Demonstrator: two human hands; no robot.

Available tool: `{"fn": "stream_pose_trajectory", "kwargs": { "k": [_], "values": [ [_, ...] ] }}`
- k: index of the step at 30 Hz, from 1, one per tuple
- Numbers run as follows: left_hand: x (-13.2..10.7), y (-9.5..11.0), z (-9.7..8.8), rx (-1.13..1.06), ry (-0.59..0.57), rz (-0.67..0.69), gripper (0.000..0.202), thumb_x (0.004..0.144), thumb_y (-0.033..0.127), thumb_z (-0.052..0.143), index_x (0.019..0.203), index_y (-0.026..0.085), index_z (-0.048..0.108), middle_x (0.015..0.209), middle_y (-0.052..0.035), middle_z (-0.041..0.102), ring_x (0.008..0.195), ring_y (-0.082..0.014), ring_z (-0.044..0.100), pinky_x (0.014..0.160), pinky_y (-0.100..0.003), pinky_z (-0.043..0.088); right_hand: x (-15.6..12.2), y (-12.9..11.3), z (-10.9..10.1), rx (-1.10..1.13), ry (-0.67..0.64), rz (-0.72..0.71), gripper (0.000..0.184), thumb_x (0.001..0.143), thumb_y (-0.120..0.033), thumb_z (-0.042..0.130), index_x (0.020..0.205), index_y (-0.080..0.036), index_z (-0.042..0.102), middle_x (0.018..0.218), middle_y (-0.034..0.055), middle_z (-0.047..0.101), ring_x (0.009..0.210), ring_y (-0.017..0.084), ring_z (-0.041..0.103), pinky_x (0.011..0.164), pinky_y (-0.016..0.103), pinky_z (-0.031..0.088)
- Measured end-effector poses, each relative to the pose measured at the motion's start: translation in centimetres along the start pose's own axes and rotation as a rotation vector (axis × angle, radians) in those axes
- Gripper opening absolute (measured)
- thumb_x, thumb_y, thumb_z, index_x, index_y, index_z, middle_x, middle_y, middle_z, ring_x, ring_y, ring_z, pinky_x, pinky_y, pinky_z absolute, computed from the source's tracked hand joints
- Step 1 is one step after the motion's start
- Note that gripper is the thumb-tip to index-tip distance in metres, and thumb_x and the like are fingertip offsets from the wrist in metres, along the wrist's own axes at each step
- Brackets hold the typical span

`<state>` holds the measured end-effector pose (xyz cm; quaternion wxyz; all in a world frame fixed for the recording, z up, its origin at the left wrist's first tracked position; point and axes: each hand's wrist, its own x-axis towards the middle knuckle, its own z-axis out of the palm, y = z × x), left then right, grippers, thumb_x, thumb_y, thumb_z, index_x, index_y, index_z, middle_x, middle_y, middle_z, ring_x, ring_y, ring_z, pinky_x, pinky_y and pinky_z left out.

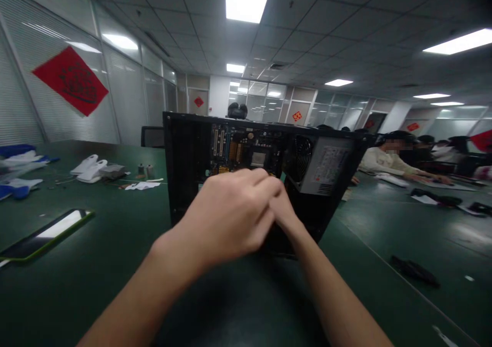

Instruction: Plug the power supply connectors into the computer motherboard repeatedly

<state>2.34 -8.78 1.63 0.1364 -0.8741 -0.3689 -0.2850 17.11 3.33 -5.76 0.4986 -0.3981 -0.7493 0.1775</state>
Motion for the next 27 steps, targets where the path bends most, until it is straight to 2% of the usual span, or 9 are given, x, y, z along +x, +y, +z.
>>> {"fn": "stream_pose_trajectory", "kwargs": {
  "k": [1,3,5,7,12,15,17,22,27],
  "values": [
    [0.1,-1.5,0.6,0.048,0.042,-0.029,0.031,0.091,0.026,0.05,0.12,0.02,0.059,0.118,-0.009,0.065,0.108,-0.0242,0.06,0.095,-0.04,0.05,0.0,-0.8,-0.7,-0.005,0.005,-0.012,0.041,0.087,-0.046,0.055,0.06,-0.016,0.062,0.057,0.0007,0.056,0.059,0.014,0.049,0.055,0.026,0.032],
    [-0.2,-4.1,2.0,0.089,0.039,-0.082,0.059,0.086,0.039,0.063,0.139,0.02,0.045,0.141,-0.0128,0.052,0.126,-0.03,0.051,0.1,-0.044,0.048,0.0,-2.4,-2.2,0.065,0.026,-0.009,0.045,0.088,-0.051,0.054,0.061,-0.015,0.062,0.058,-0.0005,0.054,0.057,0.012,0.046,0.054,0.025,0.031],
    [-0.7,-5.9,3.0,0.036,-0.022,-0.101,0.072,0.082,0.044,0.068,0.144,0.021,0.039,0.144,-0.0128,0.05,0.129,-0.0308,0.049,0.103,-0.046,0.046,-0.3,-4.0,-3.6,0.105,0.013,0.0,0.047,0.087,-0.055,0.056,0.064,-0.015,0.064,0.058,-0.0009,0.054,0.056,0.011,0.045,0.053,0.025,0.031],
    [-0.8,-6.8,3.4,-0.08,-0.074,-0.07,0.069,0.083,0.042,0.069,0.143,0.024,0.041,0.14,-0.0095,0.055,0.125,-0.0273,0.054,0.103,-0.042,0.047,-0.7,-5.3,-4.7,0.087,-0.027,0.005,0.046,0.086,-0.055,0.058,0.067,-0.014,0.067,0.058,-0.0007,0.055,0.056,0.011,0.045,0.052,0.024,0.032],
    [0.1,-6.2,3.3,-0.244,-0.028,0.022,0.046,0.085,0.027,0.068,0.129,0.023,0.056,0.125,-0.0066,0.063,0.115,-0.0225,0.06,0.1,-0.037,0.049,-1.6,-6.9,-6.4,0.012,-0.209,0.016,0.045,0.087,-0.054,0.058,0.076,-0.014,0.074,0.061,0.0007,0.059,0.055,0.01,0.045,0.05,0.023,0.03],
    [0.5,-5.6,3.0,-0.265,0.015,0.033,0.046,0.084,0.02,0.067,0.128,0.021,0.054,0.124,-0.0065,0.063,0.114,-0.0212,0.059,0.099,-0.035,0.049,-1.8,-7.3,-6.7,-0.012,-0.346,0.028,0.042,0.088,-0.051,0.058,0.083,-0.013,0.076,0.058,-0.0005,0.056,0.051,0.009,0.043,0.049,0.023,0.029],
    [0.5,-5.2,2.8,-0.269,0.054,0.03,0.05,0.083,0.016,0.066,0.131,0.021,0.052,0.125,-0.0065,0.062,0.115,-0.0207,0.058,0.099,-0.034,0.049,-1.9,-7.4,-6.9,-0.007,-0.392,0.039,0.04,0.088,-0.049,0.058,0.086,-0.013,0.076,0.056,-0.0013,0.055,0.05,0.009,0.043,0.049,0.023,0.028],
    [0.3,-4.4,2.1,-0.288,0.063,0.037,0.061,0.078,0.017,0.071,0.134,0.023,0.049,0.128,-0.0063,0.059,0.118,-0.0219,0.056,0.102,-0.035,0.048,-2.0,-7.5,-7.4,-0.01,-0.331,0.03,0.038,0.085,-0.05,0.063,0.079,-0.013,0.072,0.062,-0.0003,0.058,0.054,0.009,0.045,0.049,0.023,0.029],
    [0.4,-4.4,2.1,-0.261,0.102,0.033,0.057,0.081,0.024,0.071,0.135,0.022,0.049,0.126,-0.0077,0.061,0.113,-0.0222,0.061,0.095,-0.035,0.053,-1.9,-7.5,-7.4,-0.022,-0.284,-0.006,0.036,0.084,-0.048,0.064,0.074,-0.014,0.069,0.062,-0.001,0.056,0.056,0.009,0.043,0.05,0.023,0.028]
  ]
}}
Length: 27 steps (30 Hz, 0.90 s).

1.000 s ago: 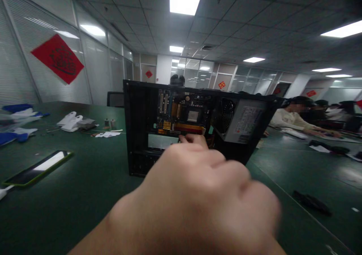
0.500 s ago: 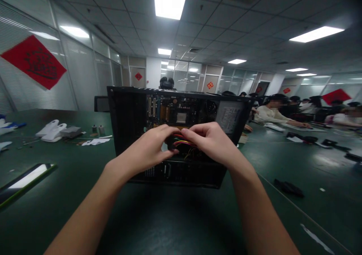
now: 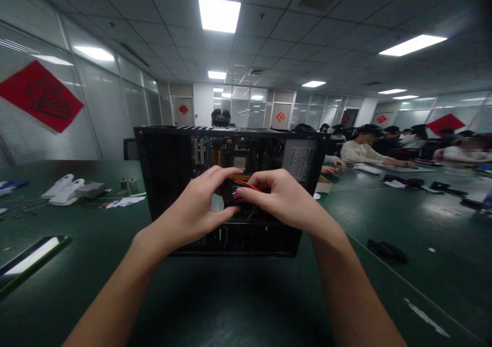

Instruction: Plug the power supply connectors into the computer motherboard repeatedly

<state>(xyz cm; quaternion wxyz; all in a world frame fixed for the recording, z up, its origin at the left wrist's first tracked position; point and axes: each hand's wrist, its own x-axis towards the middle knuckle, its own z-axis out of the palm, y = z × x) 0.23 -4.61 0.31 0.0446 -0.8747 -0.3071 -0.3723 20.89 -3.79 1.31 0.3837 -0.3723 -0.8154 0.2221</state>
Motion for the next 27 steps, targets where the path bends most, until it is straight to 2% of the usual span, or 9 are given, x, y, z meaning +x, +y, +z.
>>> {"fn": "stream_pose_trajectory", "kwargs": {
  "k": [3,10,17,22,27],
  "values": [
    [0.0,-0.5,0.0,0.049,0.027,0.023,0.054,0.084,0.026,0.068,0.135,0.02,0.05,0.125,-0.0088,0.064,0.11,-0.0222,0.064,0.092,-0.035,0.055,0.1,0.0,0.1,0.016,-0.016,-0.012,0.038,0.087,-0.049,0.061,0.077,-0.014,0.069,0.063,-0.0012,0.056,0.057,0.009,0.043,0.051,0.024,0.028],
    [-0.6,-1.4,-0.1,0.153,0.006,0.074,0.06,0.084,0.029,0.068,0.14,0.017,0.048,0.135,-0.0108,0.061,0.121,-0.0243,0.06,0.105,-0.038,0.05,0.4,0.2,0.8,0.029,-0.123,-0.007,0.038,0.089,-0.048,0.057,0.076,-0.014,0.066,0.062,-0.0023,0.049,0.057,0.01,0.039,0.052,0.024,0.028],
    [-0.6,-1.5,0.4,0.156,-0.075,0.121,0.061,0.083,0.021,0.066,0.141,0.02,0.047,0.136,-0.0095,0.06,0.121,-0.0236,0.061,0.104,-0.036,0.051,1.0,1.2,1.8,0.11,-0.228,-0.049,0.021,0.088,-0.032,0.056,0.085,-0.013,0.065,0.073,-0.0009,0.057,0.066,0.012,0.047,0.059,0.024,0.035],
    [-0.3,-1.2,0.1,0.102,0.001,0.113,0.061,0.082,0.025,0.069,0.138,0.02,0.048,0.134,-0.0103,0.061,0.121,-0.0247,0.059,0.105,-0.04,0.05,0.3,0.4,1.1,0.167,-0.235,-0.053,0.021,0.091,-0.034,0.054,0.087,-0.015,0.06,0.073,-0.0015,0.054,0.066,0.012,0.047,0.059,0.023,0.036],
    [-0.3,-1.2,0.1,0.036,0.042,0.128,0.057,0.081,0.03,0.072,0.133,0.02,0.053,0.123,-0.0102,0.067,0.111,-0.0242,0.065,0.097,-0.037,0.054,-0.8,-0.8,0.0,0.143,-0.294,-0.155,0.011,0.09,-0.026,0.054,0.092,-0.016,0.059,0.083,-0.0004,0.059,0.072,0.012,0.049,0.067,0.024,0.04]
  ]
}}
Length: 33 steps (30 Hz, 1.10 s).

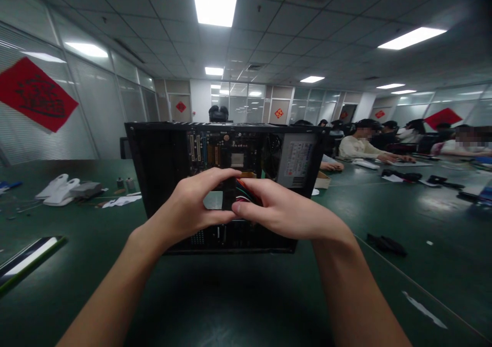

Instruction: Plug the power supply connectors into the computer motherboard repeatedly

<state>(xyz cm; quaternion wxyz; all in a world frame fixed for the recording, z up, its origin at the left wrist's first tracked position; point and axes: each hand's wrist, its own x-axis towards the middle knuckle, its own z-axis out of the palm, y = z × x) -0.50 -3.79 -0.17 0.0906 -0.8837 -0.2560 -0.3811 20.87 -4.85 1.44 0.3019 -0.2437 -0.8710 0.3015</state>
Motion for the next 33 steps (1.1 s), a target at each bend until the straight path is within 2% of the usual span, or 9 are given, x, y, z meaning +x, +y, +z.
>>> {"fn": "stream_pose_trajectory", "kwargs": {
  "k": [3,8,13,20,27,30,33],
  "values": [
    [-0.1,0.0,0.3,-0.012,0.023,0.023,0.058,0.08,0.037,0.074,0.131,0.02,0.054,0.12,-0.0108,0.068,0.109,-0.0244,0.066,0.096,-0.037,0.054,-0.2,-0.2,-0.1,-0.021,0.005,-0.016,0.009,0.087,-0.02,0.055,0.093,-0.015,0.059,0.09,0.0006,0.061,0.078,0.013,0.051,0.071,0.024,0.042],
    [0.0,0.2,0.2,-0.05,0.063,0.027,0.066,0.075,0.045,0.077,0.131,0.019,0.054,0.12,-0.0116,0.067,0.109,-0.0251,0.066,0.094,-0.036,0.054,0.0,-0.2,0.1,0.061,0.016,0.023,0.01,0.086,-0.017,0.053,0.093,-0.016,0.059,0.086,-0.001,0.059,0.076,0.013,0.051,0.07,0.023,0.042],
    [0.2,0.8,-0.4,-0.089,0.027,0.004,0.053,0.079,0.036,0.075,0.127,0.021,0.057,0.119,-0.01,0.068,0.108,-0.0237,0.066,0.093,-0.035,0.055,-0.1,-0.3,0.0,0.154,-0.04,0.028,0.012,0.086,-0.02,0.054,0.095,-0.015,0.06,0.085,0.0,0.059,0.077,0.013,0.052,0.068,0.023,0.043],
    [0.3,1.1,-0.7,-0.128,-0.001,0.006,0.045,0.08,0.031,0.073,0.122,0.02,0.061,0.116,-0.0102,0.069,0.107,-0.0239,0.066,0.091,-0.035,0.055,-0.2,-0.5,0.4,-0.008,0.018,0.09,0.009,0.084,-0.021,0.054,0.088,-0.016,0.059,0.083,-0.0002,0.06,0.074,0.014,0.051,0.063,0.023,0.041],
    [0.3,1.1,-1.1,-0.069,0.015,0.025,0.046,0.08,0.029,0.072,0.123,0.02,0.06,0.116,-0.0096,0.069,0.107,-0.0236,0.065,0.091,-0.034,0.055,0.1,-0.7,0.7,0.049,0.059,0.04,0.01,0.081,-0.018,0.054,0.088,-0.015,0.061,0.083,-0.0004,0.059,0.077,0.014,0.051,0.065,0.023,0.041],
    [0.4,1.5,-0.9,-0.031,0.061,0.024,0.052,0.081,0.027,0.071,0.13,0.02,0.054,0.12,-0.0094,0.067,0.106,-0.0222,0.065,0.089,-0.033,0.056,0.1,-0.6,0.6,0.076,0.092,0.022,0.015,0.082,-0.017,0.054,0.094,-0.016,0.063,0.083,-0.0003,0.06,0.076,0.014,0.052,0.066,0.024,0.042],
    [0.5,1.7,-0.5,0.076,0.205,0.029,0.055,0.082,0.024,0.07,0.133,0.022,0.05,0.121,-0.0092,0.064,0.106,-0.0223,0.064,0.089,-0.034,0.056,0.2,-0.5,0.6,0.103,0.189,0.023,0.017,0.086,-0.022,0.055,0.099,-0.016,0.064,0.078,-0.0008,0.059,0.072,0.014,0.053,0.065,0.024,0.043]
  ]
}}
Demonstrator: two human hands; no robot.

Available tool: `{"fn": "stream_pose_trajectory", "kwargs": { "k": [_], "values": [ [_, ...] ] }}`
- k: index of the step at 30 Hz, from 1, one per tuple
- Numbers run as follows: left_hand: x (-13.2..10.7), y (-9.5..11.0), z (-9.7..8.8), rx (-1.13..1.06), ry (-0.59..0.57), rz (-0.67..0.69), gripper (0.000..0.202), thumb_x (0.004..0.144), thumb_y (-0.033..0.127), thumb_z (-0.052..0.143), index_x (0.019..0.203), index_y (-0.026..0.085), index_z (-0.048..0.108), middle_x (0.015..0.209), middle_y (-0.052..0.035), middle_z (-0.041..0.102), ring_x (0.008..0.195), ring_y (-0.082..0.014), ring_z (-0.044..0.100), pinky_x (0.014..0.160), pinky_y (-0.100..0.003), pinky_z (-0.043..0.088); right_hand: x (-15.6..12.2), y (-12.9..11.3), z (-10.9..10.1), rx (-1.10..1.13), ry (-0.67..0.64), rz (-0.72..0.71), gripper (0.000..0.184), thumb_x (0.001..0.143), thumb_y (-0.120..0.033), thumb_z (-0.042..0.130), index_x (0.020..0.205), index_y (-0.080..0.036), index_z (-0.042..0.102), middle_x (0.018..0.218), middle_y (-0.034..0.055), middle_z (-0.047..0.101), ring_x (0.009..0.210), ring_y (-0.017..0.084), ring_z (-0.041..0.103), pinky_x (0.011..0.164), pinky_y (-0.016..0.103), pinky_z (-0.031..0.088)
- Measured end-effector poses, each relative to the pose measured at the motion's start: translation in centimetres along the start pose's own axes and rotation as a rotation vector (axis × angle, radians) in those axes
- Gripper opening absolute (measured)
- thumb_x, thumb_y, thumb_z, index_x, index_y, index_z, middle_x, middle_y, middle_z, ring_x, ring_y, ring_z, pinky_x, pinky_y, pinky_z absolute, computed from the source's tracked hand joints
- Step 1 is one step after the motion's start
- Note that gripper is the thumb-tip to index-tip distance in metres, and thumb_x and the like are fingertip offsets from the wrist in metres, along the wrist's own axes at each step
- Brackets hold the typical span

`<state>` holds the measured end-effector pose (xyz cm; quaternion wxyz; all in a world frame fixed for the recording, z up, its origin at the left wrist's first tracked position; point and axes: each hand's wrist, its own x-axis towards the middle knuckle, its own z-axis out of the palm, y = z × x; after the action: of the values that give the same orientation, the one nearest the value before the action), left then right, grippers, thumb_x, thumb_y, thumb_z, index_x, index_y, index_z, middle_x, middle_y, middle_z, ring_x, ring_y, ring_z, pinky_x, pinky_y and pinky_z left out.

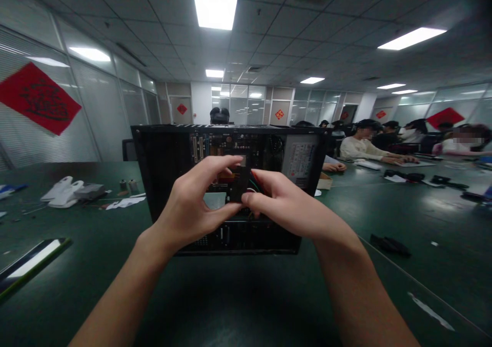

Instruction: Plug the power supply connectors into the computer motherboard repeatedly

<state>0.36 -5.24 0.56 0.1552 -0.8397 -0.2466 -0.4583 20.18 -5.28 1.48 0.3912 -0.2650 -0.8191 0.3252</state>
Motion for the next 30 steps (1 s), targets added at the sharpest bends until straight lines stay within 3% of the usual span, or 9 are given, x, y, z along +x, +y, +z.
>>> {"fn": "stream_pose_trajectory", "kwargs": {
  "k": [4,10,13,16,19,23,27,30],
  "values": [
    [-0.4,-0.2,0.4,0.257,0.18,0.08,0.042,0.085,0.021,0.066,0.126,0.024,0.055,0.121,-0.008,0.064,0.11,-0.0236,0.063,0.093,-0.039,0.054,0.3,0.0,0.2,0.041,0.16,0.007,0.02,0.084,-0.034,0.064,0.094,-0.017,0.067,0.077,0.0004,0.062,0.074,0.016,0.057,0.064,0.026,0.045],
    [-1.7,-1.2,0.7,0.434,0.226,0.227,0.027,0.086,0.023,0.067,0.112,0.029,0.063,0.109,-0.0031,0.072,0.097,-0.0213,0.068,0.085,-0.038,0.055,0.3,0.3,0.1,0.08,0.161,0.022,0.038,0.081,-0.051,0.068,0.091,-0.015,0.07,0.075,0.0024,0.065,0.074,0.018,0.061,0.062,0.028,0.048],
    [-2.0,-1.3,1.1,0.435,0.231,0.21,0.032,0.085,0.024,0.067,0.117,0.03,0.063,0.114,-0.0032,0.071,0.1,-0.0223,0.068,0.086,-0.039,0.054,0.6,1.1,-0.1,0.048,0.178,-0.052,0.04,0.086,-0.051,0.062,0.101,-0.015,0.07,0.082,0.0032,0.066,0.076,0.017,0.061,0.065,0.028,0.05],
    [-1.9,-1.5,1.6,0.409,0.228,0.154,0.03,0.086,0.023,0.066,0.115,0.03,0.065,0.115,-0.0034,0.072,0.1,-0.0228,0.069,0.086,-0.04,0.053,1.0,2.2,-0.4,-0.123,0.338,-0.154,0.036,0.097,-0.041,0.047,0.12,-0.019,0.064,0.095,0.0053,0.067,0.083,0.017,0.062,0.072,0.03,0.052],
    [-1.7,-2.2,2.4,0.406,0.206,0.064,0.025,0.087,0.024,0.064,0.112,0.029,0.067,0.114,-0.0041,0.073,0.1,-0.0233,0.069,0.085,-0.04,0.053,1.5,3.4,-0.6,-0.472,0.459,-0.318,0.036,0.098,-0.023,0.04,0.129,-0.023,0.059,0.119,0.0094,0.061,0.103,0.02,0.058,0.089,0.037,0.051],
    [-2.0,-3.7,3.8,0.377,0.149,-0.045,0.02,0.088,0.026,0.062,0.107,0.025,0.07,0.111,-0.0066,0.074,0.1,-0.025,0.069,0.086,-0.04,0.052,2.2,5.7,-0.1,-0.89,0.344,-0.459,0.036,0.097,-0.014,0.041,0.126,-0.02,0.061,0.131,0.0136,0.054,0.118,0.025,0.049,0.101,0.041,0.045],
    [-2.8,-5.0,5.6,0.371,-0.006,-0.134,0.022,0.092,0.028,0.056,0.107,0.021,0.07,0.111,-0.0077,0.074,0.098,-0.0256,0.07,0.083,-0.039,0.053,3.2,9.4,1.0,-0.97,0.295,-0.366,0.035,0.097,-0.012,0.042,0.126,-0.017,0.06,0.12,0.0143,0.058,0.109,0.023,0.054,0.095,0.035,0.047],
    [-3.3,-5.6,7.0,0.329,-0.114,-0.265,0.023,0.092,0.03,0.055,0.105,0.02,0.071,0.106,-0.0058,0.075,0.093,-0.024,0.071,0.079,-0.035,0.055,3.6,12.5,1.2,-0.928,0.285,-0.193,0.034,0.095,-0.011,0.045,0.124,-0.017,0.061,0.115,0.0125,0.058,0.105,0.021,0.057,0.091,0.032,0.049]
  ]
}}
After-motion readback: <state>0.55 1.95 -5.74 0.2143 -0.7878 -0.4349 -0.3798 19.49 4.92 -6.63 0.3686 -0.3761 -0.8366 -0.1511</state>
